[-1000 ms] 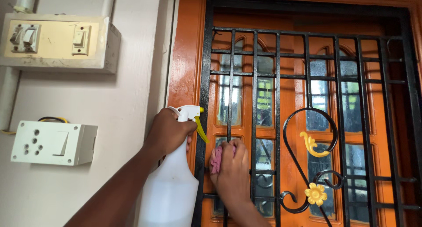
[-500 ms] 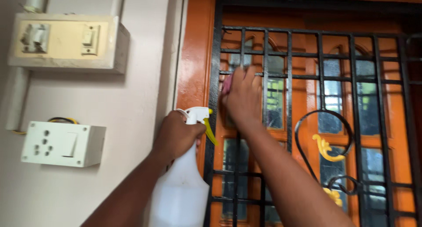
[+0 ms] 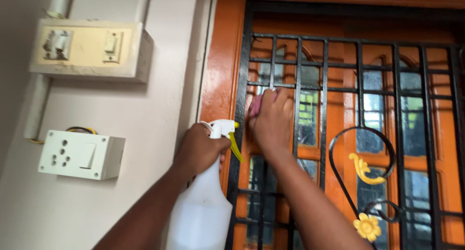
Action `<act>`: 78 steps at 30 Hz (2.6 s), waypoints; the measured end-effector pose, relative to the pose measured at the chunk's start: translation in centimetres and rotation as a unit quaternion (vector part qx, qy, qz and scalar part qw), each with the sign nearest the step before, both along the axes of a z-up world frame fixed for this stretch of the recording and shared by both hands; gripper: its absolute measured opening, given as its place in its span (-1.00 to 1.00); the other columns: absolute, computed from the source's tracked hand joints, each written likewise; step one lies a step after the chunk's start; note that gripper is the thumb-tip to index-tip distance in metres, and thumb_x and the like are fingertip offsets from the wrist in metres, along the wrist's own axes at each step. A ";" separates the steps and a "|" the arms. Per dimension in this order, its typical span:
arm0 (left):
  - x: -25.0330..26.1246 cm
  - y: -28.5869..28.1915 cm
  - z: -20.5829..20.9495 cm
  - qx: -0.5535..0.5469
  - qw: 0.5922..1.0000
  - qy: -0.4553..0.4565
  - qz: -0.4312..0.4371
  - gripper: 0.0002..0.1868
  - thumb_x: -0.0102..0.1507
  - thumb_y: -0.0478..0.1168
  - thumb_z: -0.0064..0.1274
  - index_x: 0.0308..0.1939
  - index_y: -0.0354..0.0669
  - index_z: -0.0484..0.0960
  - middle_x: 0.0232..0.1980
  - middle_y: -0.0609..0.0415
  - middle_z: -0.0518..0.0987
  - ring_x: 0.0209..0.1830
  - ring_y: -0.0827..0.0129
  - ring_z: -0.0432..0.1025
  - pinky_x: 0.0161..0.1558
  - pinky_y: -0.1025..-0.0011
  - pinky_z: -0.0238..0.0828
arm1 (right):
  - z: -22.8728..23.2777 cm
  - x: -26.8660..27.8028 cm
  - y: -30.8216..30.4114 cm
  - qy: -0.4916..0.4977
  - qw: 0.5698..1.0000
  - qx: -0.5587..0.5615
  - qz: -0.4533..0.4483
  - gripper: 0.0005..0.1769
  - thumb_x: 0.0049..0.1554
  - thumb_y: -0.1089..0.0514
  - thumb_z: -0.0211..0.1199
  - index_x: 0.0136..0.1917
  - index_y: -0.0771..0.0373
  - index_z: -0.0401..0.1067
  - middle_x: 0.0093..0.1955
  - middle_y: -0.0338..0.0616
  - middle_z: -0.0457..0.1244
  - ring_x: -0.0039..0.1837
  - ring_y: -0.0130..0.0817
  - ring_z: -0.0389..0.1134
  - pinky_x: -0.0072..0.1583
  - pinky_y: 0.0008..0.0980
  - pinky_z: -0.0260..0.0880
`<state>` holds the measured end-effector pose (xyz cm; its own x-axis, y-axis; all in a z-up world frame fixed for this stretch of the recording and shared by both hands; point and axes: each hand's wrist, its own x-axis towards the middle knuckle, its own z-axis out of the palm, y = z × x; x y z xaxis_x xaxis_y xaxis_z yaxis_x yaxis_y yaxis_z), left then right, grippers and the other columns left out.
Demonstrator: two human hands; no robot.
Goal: The person cleans a window grill by spraying it with liquid from a bottle and wiping the metal bars and glass with a pink cloth.
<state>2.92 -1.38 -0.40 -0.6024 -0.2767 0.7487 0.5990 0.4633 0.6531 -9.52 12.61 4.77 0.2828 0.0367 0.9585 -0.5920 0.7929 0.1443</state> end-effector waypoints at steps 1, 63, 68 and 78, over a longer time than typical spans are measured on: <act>0.0 0.0 0.0 -0.001 1.000 -0.005 -0.003 -0.84 0.08 -0.34 0.17 -0.41 -0.38 0.50 -0.55 -0.06 0.60 -0.65 0.30 0.52 -0.55 0.31 0.50 | -1.6 -0.2 0.1 0.038 0.999 0.001 0.014 -0.51 -0.07 0.26 0.39 0.09 0.31 0.28 0.25 0.28 0.11 0.25 0.30 0.20 0.23 0.16 0.28; -0.2 -0.3 -0.4 -0.004 1.000 -0.004 0.009 -0.82 0.08 -0.31 0.18 -0.37 -0.39 0.57 -0.55 -0.03 0.62 -0.63 0.34 0.52 -0.51 0.34 0.48 | -4.6 0.5 1.1 -0.045 0.998 0.047 0.015 -0.45 -0.10 0.23 0.39 0.13 0.37 0.28 0.20 0.30 0.12 0.19 0.26 0.22 0.16 0.08 0.29; -0.3 -0.5 -0.5 -0.011 1.000 0.011 -0.018 -0.85 0.07 -0.30 0.17 -0.37 -0.36 0.60 -0.55 -0.02 0.62 -0.63 0.35 0.51 -0.51 0.35 0.46 | 3.3 0.0 0.8 -0.006 0.998 0.047 -0.047 -0.37 -0.10 0.20 0.45 0.19 0.32 0.26 0.19 0.19 0.12 0.20 0.16 0.21 0.16 0.05 0.27; -0.1 -0.4 -0.4 -0.005 1.000 0.013 -0.010 -0.81 0.08 -0.31 0.18 -0.44 -0.42 0.55 -0.57 -0.06 0.60 -0.65 0.31 0.52 -0.54 0.32 0.47 | 4.2 0.1 0.8 -0.017 0.997 0.024 -0.075 -0.30 -0.16 0.17 0.48 0.19 0.34 0.25 0.22 0.27 0.09 0.20 0.18 0.17 0.13 0.07 0.25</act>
